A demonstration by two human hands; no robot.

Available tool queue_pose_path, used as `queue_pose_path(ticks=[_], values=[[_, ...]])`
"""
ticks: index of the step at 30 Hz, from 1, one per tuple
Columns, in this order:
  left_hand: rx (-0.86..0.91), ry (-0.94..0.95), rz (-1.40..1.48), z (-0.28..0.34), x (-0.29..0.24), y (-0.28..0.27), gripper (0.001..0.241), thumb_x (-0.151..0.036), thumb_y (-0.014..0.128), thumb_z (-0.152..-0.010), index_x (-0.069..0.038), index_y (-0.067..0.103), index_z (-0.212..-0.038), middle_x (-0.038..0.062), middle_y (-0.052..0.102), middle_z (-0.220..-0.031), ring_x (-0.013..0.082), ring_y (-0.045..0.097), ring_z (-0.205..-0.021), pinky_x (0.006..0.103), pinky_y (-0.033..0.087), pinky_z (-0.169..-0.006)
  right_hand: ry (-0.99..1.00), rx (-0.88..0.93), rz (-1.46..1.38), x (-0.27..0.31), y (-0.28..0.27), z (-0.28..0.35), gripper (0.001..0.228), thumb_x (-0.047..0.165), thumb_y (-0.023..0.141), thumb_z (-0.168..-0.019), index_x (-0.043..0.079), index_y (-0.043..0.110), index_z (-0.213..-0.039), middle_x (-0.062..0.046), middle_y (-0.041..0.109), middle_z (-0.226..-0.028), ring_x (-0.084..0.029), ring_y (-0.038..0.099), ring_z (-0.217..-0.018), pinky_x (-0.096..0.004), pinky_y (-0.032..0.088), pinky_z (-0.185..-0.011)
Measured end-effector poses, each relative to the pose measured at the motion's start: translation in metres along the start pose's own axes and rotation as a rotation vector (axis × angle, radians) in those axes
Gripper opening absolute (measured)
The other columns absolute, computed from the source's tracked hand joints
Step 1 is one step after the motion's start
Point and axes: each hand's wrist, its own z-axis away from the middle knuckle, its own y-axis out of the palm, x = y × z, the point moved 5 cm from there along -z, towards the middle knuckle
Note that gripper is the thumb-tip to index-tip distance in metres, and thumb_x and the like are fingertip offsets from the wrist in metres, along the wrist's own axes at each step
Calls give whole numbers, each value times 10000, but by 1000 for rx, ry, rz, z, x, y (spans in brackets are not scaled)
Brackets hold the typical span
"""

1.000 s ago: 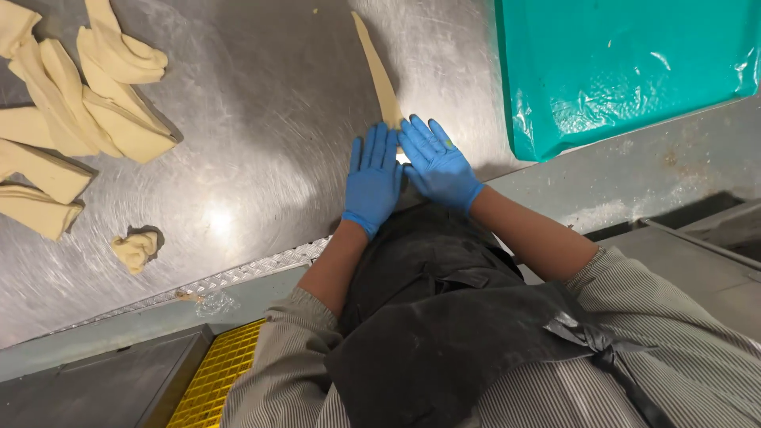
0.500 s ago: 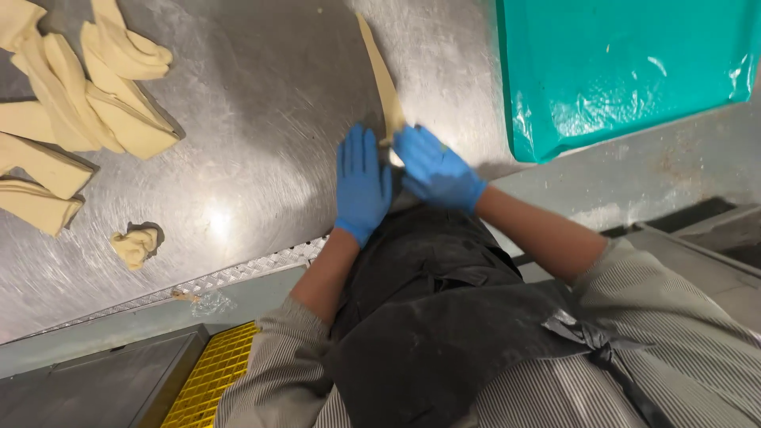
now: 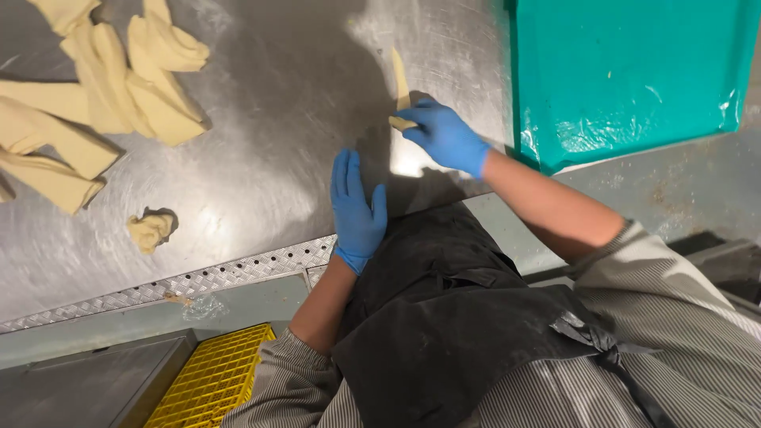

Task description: Rolling triangular pieces of dough into croissant shapes and placing them on a tray.

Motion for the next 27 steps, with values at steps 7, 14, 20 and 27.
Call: queue_pose_path(ticks=[7,14,20,27], values=[[135,-125,575,-19,-15,-3,589,-201,642,-1037,58,415,-1515,233,498,-1513,305,471,-1418,437,377,-1166,563,210,-977,44,-24,66,355,81,622,-1015,-9,667,-1356,-77,688,-1010,-136,594,-824,-269,453,-621],[493,-474,893,-17,-66,-47,278,-180,738,-935,2,749,-1144,12,711,-903,83,583,-768,247,486,-675,383,53,-1447,78,-54,114,399,-33,602,-944,-73,573,-1340,-140,696,-1165,-230,727,-995,-363,622,-841],[521,-309,807,-20,-109,-65,231,-106,727,-937,-9,758,-1144,30,750,-961,83,655,-870,237,539,-785,231,35,-1358,87,-54,152,468,-92,671,-906,-89,585,-1366,-140,665,-1258,-206,692,-1019,-334,600,-878],[480,-196,707,-14,-143,-62,240,-71,750,-883,-22,750,-1118,37,779,-1028,90,702,-929,250,572,-833,169,-11,-1355,102,-80,183,522,-68,684,-848,-17,584,-1358,-114,656,-1284,-169,698,-1081,-304,603,-923]])
